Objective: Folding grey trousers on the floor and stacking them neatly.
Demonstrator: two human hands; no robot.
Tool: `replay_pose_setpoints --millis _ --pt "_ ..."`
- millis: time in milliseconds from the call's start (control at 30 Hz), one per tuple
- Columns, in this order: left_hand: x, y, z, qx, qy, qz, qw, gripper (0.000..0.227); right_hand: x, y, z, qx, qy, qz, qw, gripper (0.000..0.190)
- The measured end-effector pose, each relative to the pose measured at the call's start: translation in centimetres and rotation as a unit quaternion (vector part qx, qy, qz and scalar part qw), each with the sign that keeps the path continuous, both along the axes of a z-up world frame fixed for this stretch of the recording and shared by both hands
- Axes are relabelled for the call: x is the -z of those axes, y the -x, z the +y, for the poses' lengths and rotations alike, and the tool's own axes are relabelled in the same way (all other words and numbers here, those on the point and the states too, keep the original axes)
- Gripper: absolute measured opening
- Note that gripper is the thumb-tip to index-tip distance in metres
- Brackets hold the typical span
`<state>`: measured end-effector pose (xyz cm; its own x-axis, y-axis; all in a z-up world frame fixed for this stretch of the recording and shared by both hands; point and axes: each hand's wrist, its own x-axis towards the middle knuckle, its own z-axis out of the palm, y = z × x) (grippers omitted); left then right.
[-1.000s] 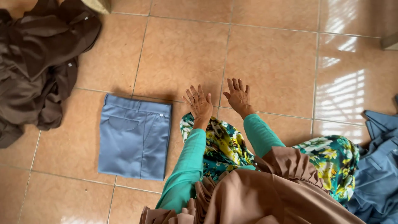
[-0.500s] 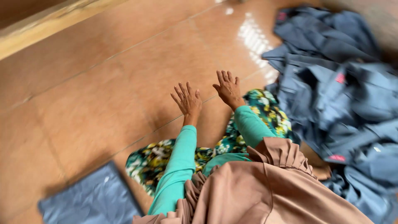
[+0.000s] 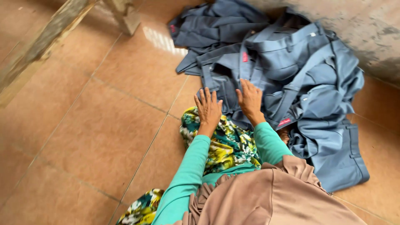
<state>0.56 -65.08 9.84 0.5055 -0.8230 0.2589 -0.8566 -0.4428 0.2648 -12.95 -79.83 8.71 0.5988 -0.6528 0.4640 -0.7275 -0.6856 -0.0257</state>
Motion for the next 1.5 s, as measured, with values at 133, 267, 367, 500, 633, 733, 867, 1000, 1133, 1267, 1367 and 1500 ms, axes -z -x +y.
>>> replay_pose_setpoints --millis 133,267,367,500,633,733,867,1000,1133,1267,1367,1500 --pt "-0.7 4.1 -4.2 0.069 0.017 -0.001 0.997 0.055 -3.7 7.0 -1.6 0.052 0.105 -0.05 0.992 0.041" --pt "-0.2 7.4 -7.3 0.137 0.051 0.012 0.989 0.048 -5.2 12.1 -2.3 0.191 0.059 -0.131 0.971 0.066" --pt "1.0 9.9 -8.7 0.192 0.038 0.051 0.979 0.052 -3.1 13.7 -3.9 0.197 -0.13 -0.255 0.938 0.08" --pt "-1.8 12.5 -9.0 0.235 -0.043 0.31 0.92 0.085 -2.8 10.6 -5.0 0.114 -0.274 -0.374 0.878 0.071" --pt "-2.6 12.5 -10.7 0.149 -0.098 0.475 0.862 0.107 -3.9 5.5 -6.5 0.07 -0.307 -0.408 0.857 0.074" --pt "-1.8 10.4 -11.9 0.05 0.0 0.506 0.861 0.091 -4.8 1.9 -7.5 0.017 -0.382 -0.457 0.803 0.077" --pt "-3.9 1.5 -13.2 -0.085 0.234 0.525 0.814 0.053 -9.0 -0.9 -8.8 -0.164 -0.496 -0.547 0.654 0.067" --pt "-5.1 -8.0 -11.7 -0.212 0.267 0.541 0.769 0.057 -15.5 1.7 -9.9 -0.181 -0.326 -0.456 0.808 0.031" --pt "-2.9 -14.0 -6.6 -0.197 0.294 0.637 0.684 0.049 -14.2 7.2 -12.4 -0.081 -0.206 -0.417 0.881 0.031" --pt "-2.8 -12.3 -3.9 -0.112 0.192 0.297 0.929 0.022 -9.0 12.1 -14.1 0.075 -0.19 -0.232 0.951 0.052" --pt "-6.0 -7.8 -2.7 -0.033 0.052 0.386 0.92 0.028 -7.8 13.9 -13.4 0.077 -0.29 -0.278 0.912 0.066" --pt "-0.1 -3.2 -1.1 0.033 -0.204 0.295 0.933 0.073 -8.4 15.6 -12.3 0.054 -0.449 -0.38 0.807 0.092"
